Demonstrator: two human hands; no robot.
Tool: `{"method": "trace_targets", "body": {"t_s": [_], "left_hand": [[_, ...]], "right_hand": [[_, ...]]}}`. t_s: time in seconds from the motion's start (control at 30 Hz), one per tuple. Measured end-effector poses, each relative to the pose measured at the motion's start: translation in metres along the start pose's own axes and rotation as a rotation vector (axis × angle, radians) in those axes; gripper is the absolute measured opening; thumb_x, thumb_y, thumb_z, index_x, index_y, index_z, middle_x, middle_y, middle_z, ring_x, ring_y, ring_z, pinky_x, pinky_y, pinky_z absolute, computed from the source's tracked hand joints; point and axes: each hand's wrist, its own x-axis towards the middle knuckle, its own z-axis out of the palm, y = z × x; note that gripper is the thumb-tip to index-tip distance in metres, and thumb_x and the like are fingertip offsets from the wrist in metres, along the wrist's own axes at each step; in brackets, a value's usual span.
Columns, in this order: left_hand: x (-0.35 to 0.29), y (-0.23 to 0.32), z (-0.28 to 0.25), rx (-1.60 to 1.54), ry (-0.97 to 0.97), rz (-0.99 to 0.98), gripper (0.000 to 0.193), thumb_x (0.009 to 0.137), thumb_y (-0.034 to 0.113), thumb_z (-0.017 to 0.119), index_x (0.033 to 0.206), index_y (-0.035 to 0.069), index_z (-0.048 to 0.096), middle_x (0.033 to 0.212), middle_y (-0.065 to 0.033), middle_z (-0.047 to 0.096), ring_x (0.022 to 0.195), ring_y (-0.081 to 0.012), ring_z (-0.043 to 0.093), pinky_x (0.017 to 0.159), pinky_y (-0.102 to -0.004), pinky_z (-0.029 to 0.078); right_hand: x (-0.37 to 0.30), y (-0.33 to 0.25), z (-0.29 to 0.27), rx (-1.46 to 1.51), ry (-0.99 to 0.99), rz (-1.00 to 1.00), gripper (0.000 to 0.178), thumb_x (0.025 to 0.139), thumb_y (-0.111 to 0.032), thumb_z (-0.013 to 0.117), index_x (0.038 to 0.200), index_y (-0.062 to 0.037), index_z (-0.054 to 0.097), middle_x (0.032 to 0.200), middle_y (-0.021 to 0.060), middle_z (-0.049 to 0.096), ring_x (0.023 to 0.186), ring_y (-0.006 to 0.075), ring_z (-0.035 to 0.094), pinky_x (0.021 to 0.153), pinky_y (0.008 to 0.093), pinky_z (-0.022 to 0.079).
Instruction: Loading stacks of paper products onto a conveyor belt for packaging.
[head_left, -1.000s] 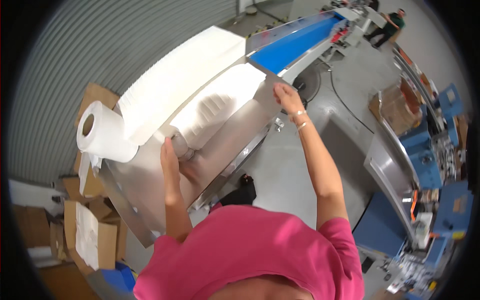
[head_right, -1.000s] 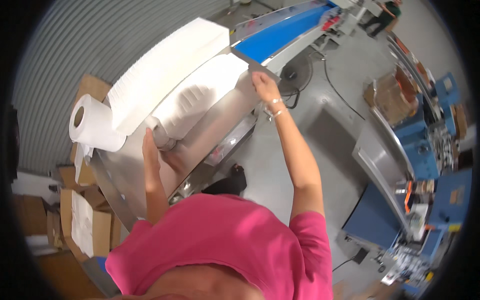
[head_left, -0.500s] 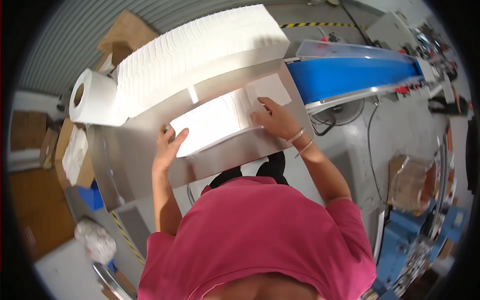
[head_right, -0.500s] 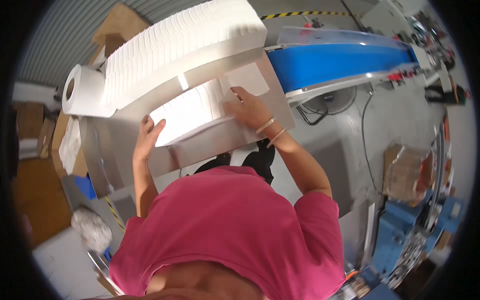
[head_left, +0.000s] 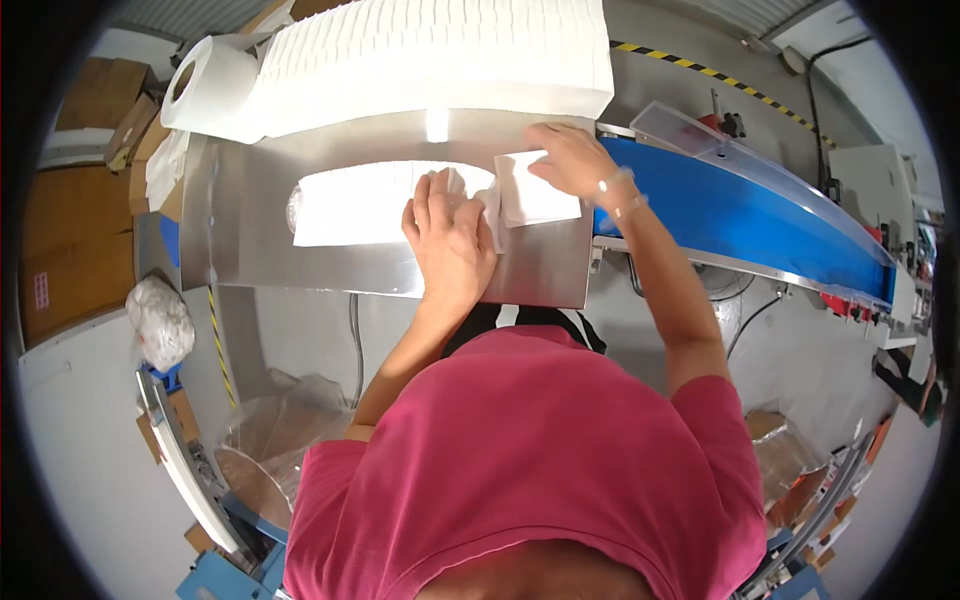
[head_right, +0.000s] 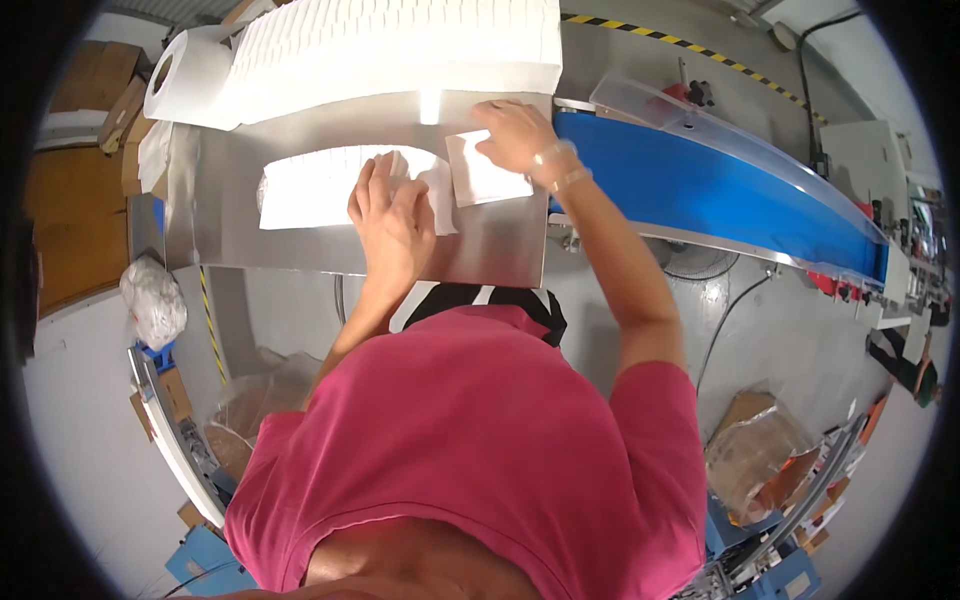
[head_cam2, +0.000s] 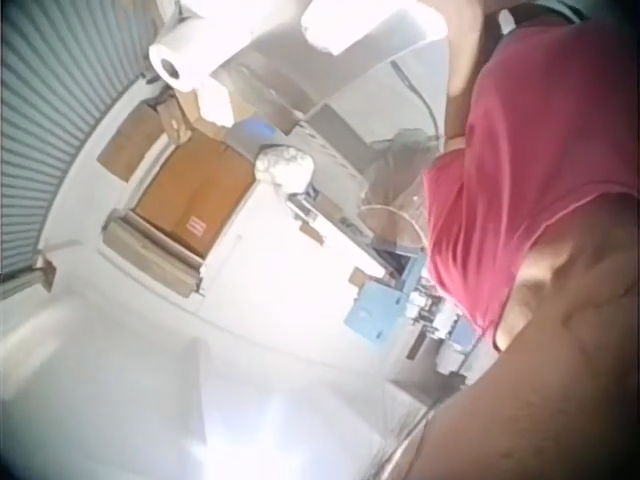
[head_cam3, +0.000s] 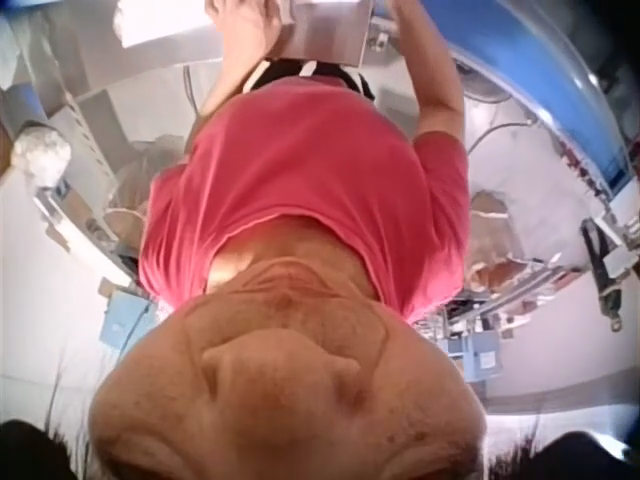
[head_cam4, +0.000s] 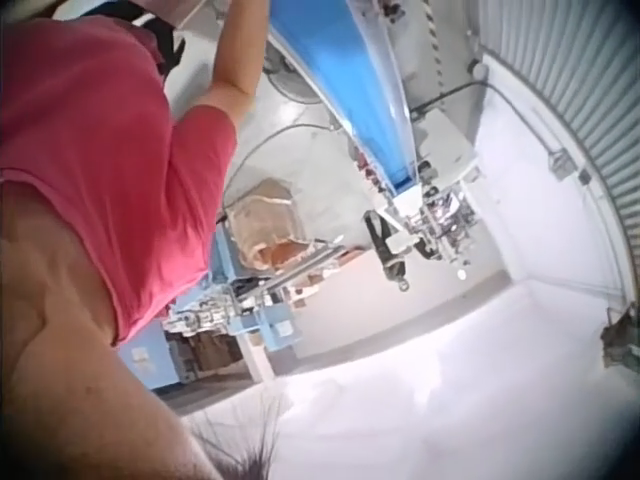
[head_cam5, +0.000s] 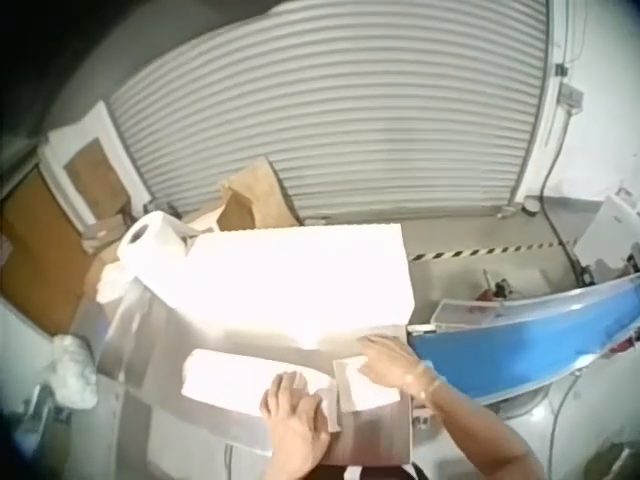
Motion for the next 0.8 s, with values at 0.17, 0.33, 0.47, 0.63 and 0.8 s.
{"method": "trace_targets", "body": {"t_s": [0.17,0.33,0.47,0.63,0.8], "left_hand": [[-0.009,0.004,0.008,-0.006,0.078,-0.053,0.029,0.073,0.002,0.061,0.102,0.002,0.060,0.130,-0.0229,0.042,0.123,-0.0428,0.037,0.099,-0.0532,0.029],[-0.014,0.001,0.013,0.004,0.098,-0.044,0.044,0.078,0.006,0.061,0.121,0.004,0.054,0.132,-0.0174,0.042,0.122,-0.0389,0.039,0.098,-0.0524,0.030],[-0.019,-0.002,0.015,0.078,0.107,-0.010,0.042,0.079,0.009,0.063,0.120,0.005,0.056,0.128,-0.0155,0.048,0.121,-0.0373,0.041,0.098,-0.0513,0.031],[-0.018,-0.003,0.017,0.086,0.114,0.035,0.040,0.079,0.010,0.064,0.119,0.008,0.059,0.126,-0.0147,0.050,0.121,-0.0371,0.042,0.099,-0.0506,0.032],[-0.020,-0.001,0.018,0.110,0.117,0.038,0.035,0.078,0.010,0.065,0.113,0.012,0.063,0.133,-0.0155,0.045,0.124,-0.0384,0.038,0.101,-0.0548,0.029]], "right_hand": [[0.023,0.001,0.011,-0.177,-0.389,0.208,0.046,0.070,-0.024,0.072,0.111,-0.0047,0.059,0.118,0.0173,0.058,0.110,0.0334,0.053,0.092,0.0392,0.043],[-0.020,0.029,0.031,-0.002,-0.216,0.175,0.041,0.068,-0.033,0.072,0.091,-0.0005,0.064,0.088,0.0160,0.064,0.082,0.0352,0.060,0.073,0.0385,0.048],[-0.078,0.040,0.011,0.596,0.031,0.472,0.040,0.076,-0.035,0.072,0.093,0.0008,0.064,0.081,0.0121,0.065,0.071,0.0195,0.060,0.067,0.0330,0.048],[-0.147,0.104,-0.016,0.326,0.408,0.884,0.048,0.078,-0.043,0.069,0.096,0.0011,0.063,0.082,0.0149,0.066,0.072,0.0233,0.062,0.067,0.0331,0.048],[-0.129,0.063,-0.027,-0.854,0.719,0.539,0.064,0.078,-0.056,0.063,0.111,-0.0011,0.057,0.088,0.0167,0.066,0.077,0.0309,0.064,0.069,0.0441,0.050]]}}
